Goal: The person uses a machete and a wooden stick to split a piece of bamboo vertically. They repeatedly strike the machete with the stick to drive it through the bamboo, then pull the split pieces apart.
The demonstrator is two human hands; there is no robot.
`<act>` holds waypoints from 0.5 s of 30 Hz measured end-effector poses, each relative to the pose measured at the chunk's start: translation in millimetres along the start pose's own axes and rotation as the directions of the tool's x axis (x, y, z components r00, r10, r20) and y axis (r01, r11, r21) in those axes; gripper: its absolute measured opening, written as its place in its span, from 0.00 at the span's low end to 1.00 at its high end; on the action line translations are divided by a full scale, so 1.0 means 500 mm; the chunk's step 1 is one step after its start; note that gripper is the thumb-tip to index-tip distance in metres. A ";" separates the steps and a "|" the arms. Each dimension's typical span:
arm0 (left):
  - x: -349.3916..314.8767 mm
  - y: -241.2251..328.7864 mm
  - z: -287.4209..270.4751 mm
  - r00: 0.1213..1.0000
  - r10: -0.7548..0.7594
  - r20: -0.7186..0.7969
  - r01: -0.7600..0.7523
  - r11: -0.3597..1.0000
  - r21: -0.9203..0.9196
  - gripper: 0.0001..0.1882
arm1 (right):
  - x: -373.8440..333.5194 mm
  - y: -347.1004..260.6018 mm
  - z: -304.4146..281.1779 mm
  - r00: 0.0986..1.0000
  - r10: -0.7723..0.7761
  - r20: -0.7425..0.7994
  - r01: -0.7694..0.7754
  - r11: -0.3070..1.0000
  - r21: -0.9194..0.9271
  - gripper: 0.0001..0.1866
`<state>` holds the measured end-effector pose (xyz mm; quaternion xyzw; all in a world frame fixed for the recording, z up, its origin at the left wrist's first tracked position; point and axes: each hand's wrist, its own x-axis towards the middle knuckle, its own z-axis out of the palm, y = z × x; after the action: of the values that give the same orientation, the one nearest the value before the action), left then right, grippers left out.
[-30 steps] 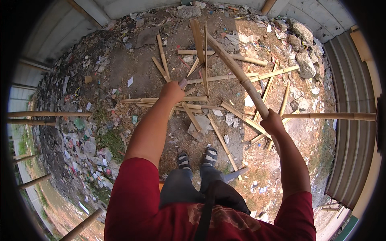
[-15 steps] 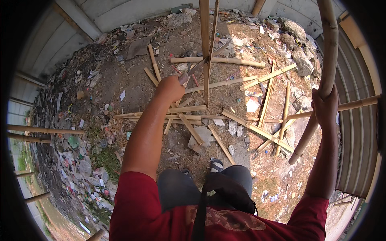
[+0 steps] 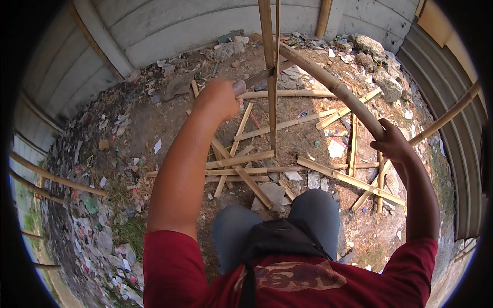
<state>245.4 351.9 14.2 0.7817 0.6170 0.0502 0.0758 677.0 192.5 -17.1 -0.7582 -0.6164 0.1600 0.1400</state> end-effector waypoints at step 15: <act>-0.001 0.010 0.056 1.000 0.016 -0.013 -0.017 0.996 -0.085 0.16 | -0.076 -0.058 -0.101 0.884 0.119 -0.451 0.086 0.909 0.408 0.29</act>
<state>254.7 348.9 -12.5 0.7826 0.6081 0.0820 0.1049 664.7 160.4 43.2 -0.7318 -0.5094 0.1021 0.4410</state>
